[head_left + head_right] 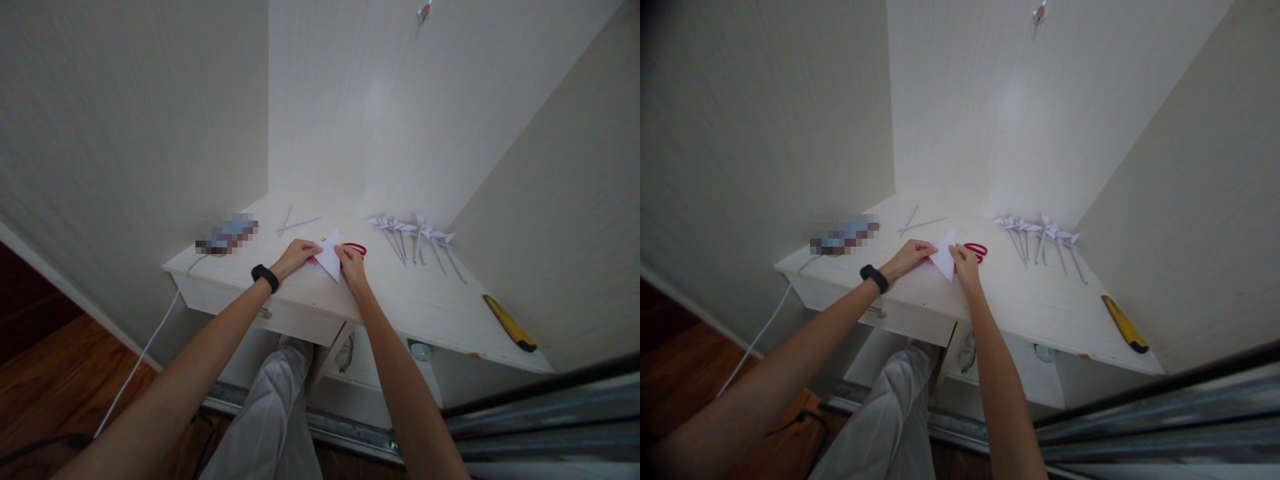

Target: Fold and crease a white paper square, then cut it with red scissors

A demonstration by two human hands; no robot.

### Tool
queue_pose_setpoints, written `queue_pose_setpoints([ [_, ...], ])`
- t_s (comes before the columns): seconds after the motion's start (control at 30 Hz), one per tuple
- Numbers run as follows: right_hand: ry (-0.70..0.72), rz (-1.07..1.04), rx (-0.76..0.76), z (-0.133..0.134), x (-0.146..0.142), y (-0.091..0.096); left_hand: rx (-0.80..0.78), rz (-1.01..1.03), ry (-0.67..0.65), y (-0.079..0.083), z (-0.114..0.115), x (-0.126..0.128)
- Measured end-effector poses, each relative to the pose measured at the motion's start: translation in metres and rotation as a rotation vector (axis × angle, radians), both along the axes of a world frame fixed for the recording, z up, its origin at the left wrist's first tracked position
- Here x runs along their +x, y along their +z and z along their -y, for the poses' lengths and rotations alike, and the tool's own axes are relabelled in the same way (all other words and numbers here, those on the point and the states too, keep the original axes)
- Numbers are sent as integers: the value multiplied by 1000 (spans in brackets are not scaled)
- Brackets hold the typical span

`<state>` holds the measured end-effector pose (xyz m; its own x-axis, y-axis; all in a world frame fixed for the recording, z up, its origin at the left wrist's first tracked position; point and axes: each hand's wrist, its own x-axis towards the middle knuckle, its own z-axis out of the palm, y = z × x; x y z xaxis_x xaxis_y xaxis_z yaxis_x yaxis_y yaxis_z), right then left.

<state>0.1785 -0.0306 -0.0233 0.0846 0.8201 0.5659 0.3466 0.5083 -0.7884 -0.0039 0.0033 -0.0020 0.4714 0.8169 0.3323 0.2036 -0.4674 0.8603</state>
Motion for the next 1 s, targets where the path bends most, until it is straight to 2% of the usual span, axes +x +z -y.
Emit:
queue_pose_setpoints([
  [0.5,-24,-30,58,-2,2,-1,8,-63,-44,1,5,0],
  [1.0,-127,-56,85,0,2,1,17,-123,-114,1,6,2],
])
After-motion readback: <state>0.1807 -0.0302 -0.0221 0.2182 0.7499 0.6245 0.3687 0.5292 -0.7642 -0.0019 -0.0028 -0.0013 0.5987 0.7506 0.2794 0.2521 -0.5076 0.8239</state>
